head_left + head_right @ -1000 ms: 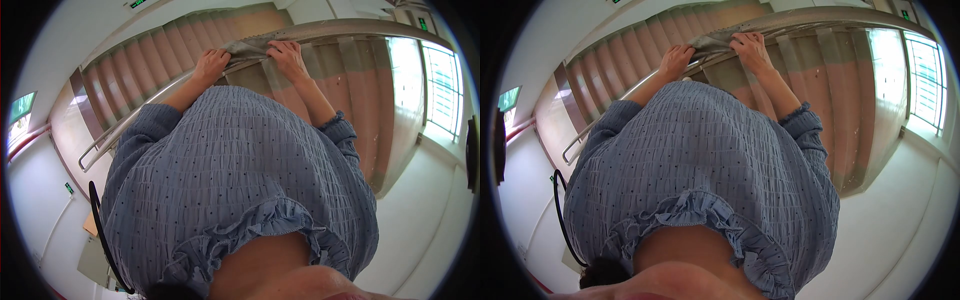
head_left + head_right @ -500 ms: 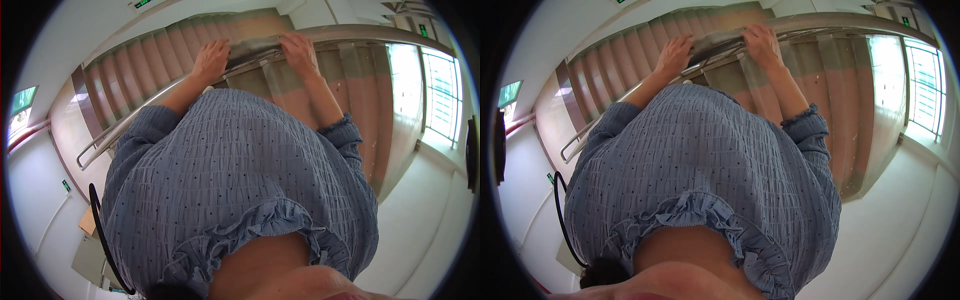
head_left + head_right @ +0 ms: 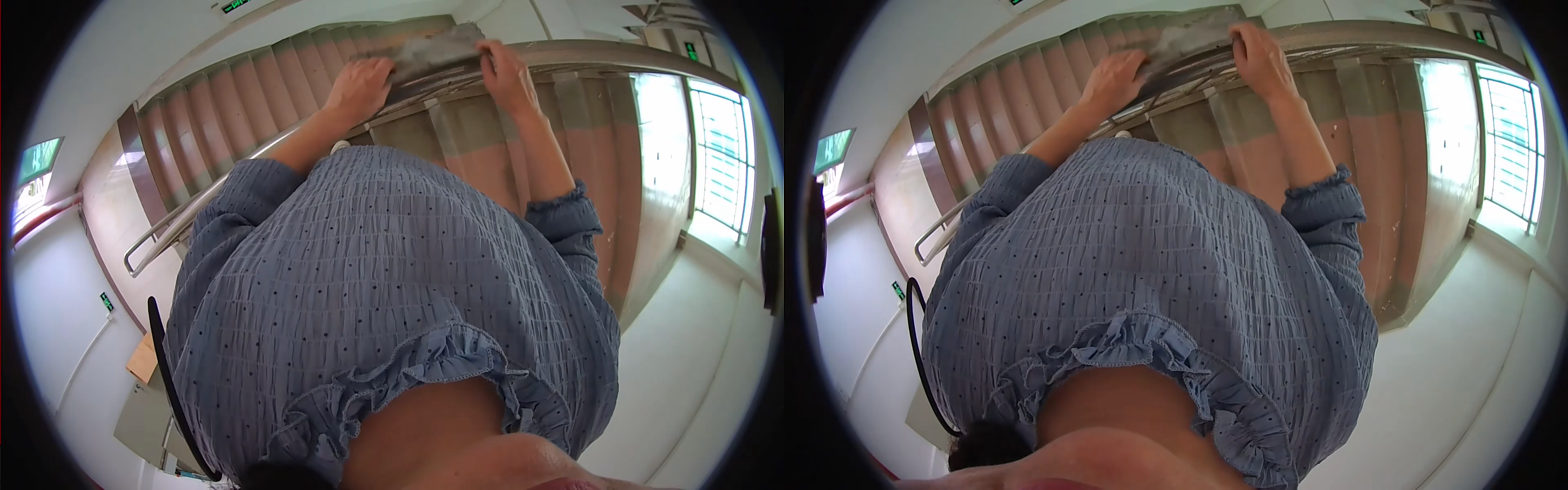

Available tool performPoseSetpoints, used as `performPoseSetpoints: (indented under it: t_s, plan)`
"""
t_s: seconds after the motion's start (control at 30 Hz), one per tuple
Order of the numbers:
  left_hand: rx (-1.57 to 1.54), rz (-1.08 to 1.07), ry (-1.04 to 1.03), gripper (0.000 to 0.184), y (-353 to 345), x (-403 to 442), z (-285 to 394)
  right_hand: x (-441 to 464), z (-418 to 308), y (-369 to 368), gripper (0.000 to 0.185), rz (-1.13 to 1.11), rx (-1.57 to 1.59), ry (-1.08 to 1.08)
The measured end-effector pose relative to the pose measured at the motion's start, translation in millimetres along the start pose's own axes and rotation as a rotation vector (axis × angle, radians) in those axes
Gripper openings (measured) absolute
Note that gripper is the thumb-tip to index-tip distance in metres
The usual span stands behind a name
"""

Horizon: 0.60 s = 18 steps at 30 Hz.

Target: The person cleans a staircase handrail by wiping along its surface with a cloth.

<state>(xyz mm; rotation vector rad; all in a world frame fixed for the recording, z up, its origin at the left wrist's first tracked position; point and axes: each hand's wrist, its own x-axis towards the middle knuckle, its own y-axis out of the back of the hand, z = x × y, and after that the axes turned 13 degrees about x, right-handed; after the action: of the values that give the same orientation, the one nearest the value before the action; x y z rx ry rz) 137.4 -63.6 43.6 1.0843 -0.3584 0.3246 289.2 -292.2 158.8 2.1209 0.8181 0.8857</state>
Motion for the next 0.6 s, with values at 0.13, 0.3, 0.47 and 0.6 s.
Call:
performPoseSetpoints:
  t_s: [0.13,0.3,0.47,0.6]
  plan:
    - [-0.043,-0.126,-0.014,0.02,-32,-28,3,-45,21,-15,0.019,-0.14,-0.042,-0.081]
    - [0.053,-0.176,-0.075,0.019,-45,-41,-2,-55,37,-29,0.017,-0.212,-0.172,0.069]
    - [0.103,-0.13,-0.049,0.017,-51,-45,-5,-53,52,-49,0.018,-0.161,-0.224,0.106]
    - [0.102,-0.109,-0.044,0.018,-53,-42,-7,-46,42,-47,0.02,-0.203,-0.284,0.07]
